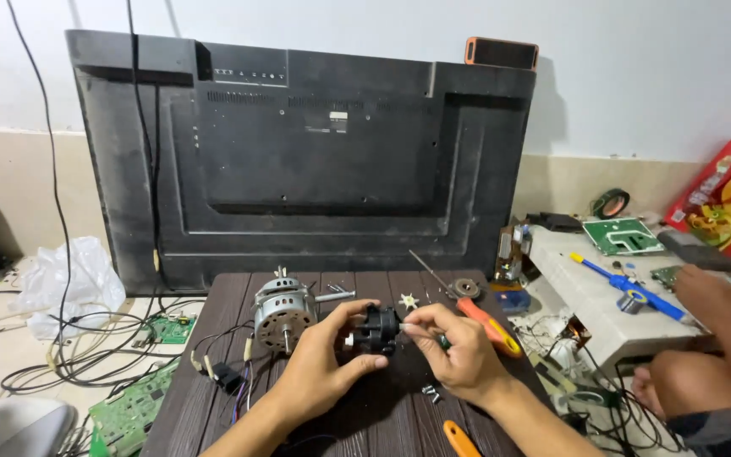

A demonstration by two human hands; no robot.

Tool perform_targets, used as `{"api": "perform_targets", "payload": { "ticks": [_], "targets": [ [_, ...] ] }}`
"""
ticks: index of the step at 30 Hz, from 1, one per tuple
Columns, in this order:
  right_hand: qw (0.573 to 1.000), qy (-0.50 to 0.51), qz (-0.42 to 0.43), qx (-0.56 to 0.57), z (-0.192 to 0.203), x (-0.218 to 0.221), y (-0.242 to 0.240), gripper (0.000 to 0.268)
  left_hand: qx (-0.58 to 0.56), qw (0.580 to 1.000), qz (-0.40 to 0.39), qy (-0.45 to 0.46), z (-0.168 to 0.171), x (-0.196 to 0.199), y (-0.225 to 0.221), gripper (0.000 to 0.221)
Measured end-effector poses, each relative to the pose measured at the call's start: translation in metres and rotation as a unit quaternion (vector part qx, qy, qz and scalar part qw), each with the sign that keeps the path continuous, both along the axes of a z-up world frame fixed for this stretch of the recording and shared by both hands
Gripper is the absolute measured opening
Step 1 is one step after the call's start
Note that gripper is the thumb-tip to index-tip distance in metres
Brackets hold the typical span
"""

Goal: Reassembling a small electric motor by aligning the housing and internal components and fastening them with screws.

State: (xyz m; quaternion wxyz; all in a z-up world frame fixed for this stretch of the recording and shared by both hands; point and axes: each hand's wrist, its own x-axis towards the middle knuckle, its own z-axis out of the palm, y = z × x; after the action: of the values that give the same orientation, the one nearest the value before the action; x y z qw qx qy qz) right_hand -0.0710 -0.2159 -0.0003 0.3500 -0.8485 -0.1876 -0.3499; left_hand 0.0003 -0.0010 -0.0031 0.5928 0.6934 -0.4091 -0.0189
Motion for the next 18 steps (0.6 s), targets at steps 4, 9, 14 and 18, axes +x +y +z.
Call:
{"api": "perform_targets", "payload": {
  "ticks": [4,9,14,18],
  "targets": [
    [1.000,0.015,-0.010,-0.008,-0.0017,-0.0063,0.0004,0.007,0.028,1.000,-0.006,-0.013,-0.0007,-0.0059,0.0017,0.067],
    [0.997,0.072,0.014,0.019,-0.0008,-0.0041,-0.0004,0.019,0.019,1.000,0.002,-0.007,-0.0068,-0.0001,0.0011,0.065],
    [0.999,0.038,0.022,0.010,-0.0012,-0.0073,0.0035,0.005,0.024,1.000,-0.014,0.002,-0.0047,-0.0077,0.0024,0.065],
    [0.999,0.028,0.026,0.010,0.0034,-0.0023,0.0030,0.006,0.023,1.000,-0.018,-0.005,-0.0013,-0.0021,0.0016,0.065]
  ]
}}
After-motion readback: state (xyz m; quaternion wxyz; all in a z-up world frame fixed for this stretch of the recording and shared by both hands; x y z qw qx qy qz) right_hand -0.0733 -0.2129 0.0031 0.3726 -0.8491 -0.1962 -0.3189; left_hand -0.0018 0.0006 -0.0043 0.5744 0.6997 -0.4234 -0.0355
